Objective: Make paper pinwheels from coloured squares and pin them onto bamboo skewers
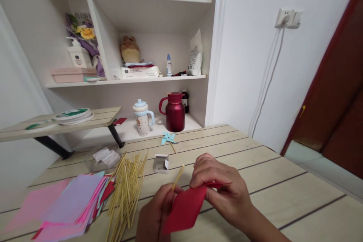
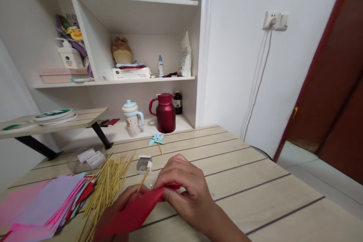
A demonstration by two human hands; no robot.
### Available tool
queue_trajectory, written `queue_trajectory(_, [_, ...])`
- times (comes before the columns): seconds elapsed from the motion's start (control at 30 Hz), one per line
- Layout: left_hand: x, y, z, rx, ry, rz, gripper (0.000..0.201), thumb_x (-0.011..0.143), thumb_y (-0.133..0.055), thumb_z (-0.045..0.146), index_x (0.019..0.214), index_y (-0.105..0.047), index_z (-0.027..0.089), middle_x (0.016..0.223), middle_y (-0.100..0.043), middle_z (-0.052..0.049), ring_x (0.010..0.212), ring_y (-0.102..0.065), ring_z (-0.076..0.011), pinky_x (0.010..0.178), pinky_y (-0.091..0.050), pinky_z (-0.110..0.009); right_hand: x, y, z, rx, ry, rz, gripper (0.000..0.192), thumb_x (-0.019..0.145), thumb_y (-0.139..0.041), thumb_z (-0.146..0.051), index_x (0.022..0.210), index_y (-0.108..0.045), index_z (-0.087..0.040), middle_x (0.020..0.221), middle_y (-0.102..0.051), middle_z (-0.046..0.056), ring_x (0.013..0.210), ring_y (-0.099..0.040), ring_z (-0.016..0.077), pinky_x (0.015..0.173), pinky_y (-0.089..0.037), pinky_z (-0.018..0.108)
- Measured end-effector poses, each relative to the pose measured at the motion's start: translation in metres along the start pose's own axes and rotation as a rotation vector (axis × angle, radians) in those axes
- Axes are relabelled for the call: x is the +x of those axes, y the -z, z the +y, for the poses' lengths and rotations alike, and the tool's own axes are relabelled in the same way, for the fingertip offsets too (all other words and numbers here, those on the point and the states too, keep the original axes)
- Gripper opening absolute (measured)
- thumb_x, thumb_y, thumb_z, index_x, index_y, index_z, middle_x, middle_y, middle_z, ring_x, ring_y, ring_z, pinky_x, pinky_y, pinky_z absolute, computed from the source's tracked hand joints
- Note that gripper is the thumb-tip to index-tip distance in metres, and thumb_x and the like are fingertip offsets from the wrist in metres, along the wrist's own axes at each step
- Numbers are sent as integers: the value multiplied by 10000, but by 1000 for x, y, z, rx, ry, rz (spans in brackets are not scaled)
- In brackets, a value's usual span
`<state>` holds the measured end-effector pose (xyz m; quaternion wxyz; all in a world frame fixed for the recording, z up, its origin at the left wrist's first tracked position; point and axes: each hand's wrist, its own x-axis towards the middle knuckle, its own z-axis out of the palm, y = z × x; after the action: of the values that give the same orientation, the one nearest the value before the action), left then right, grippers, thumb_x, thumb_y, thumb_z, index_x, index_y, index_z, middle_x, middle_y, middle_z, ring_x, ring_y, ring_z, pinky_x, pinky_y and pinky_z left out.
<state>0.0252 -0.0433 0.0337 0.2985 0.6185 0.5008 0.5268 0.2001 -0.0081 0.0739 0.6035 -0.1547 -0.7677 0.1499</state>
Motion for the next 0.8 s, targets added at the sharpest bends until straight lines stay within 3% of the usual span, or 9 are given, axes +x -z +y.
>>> queue_trajectory(0.13, [5,3,2,-148,113,-55,432,878,-479,596,768,-685,232,668,-640,-8,570,-504,-150,505,-356,-237,-2,2,2,31,-31,10,132,855,-664,-99,881,-705,-222,727,-688,18,638,-607,166,689,-491,387])
queue_trajectory(0.4, [5,4,-1,-247,205,-98,470,857,-518,619,910,-724,200,628,-651,-11,526,-519,-138,498,-398,-223,-4,2,2,69,-60,-3,135,857,-664,-96,883,-706,-222,729,-691,22,652,-605,170,685,-491,382])
queue_trajectory(0.6, [5,2,-3,-154,49,41,383,836,-596,552,898,-779,220,594,-678,-8,663,-651,-183,656,-540,-254,-3,1,3,73,-45,-9,164,842,-670,-63,896,-700,-214,751,-696,20,661,-606,165,692,-478,383])
queue_trajectory(0.8, [2,2,-17,29,-165,113,288,880,-578,448,980,-776,264,815,-779,-18,670,-696,-157,664,-569,-230,-3,0,2,63,-43,-7,194,828,-651,-25,879,-698,-206,736,-690,16,651,-608,162,696,-478,390])
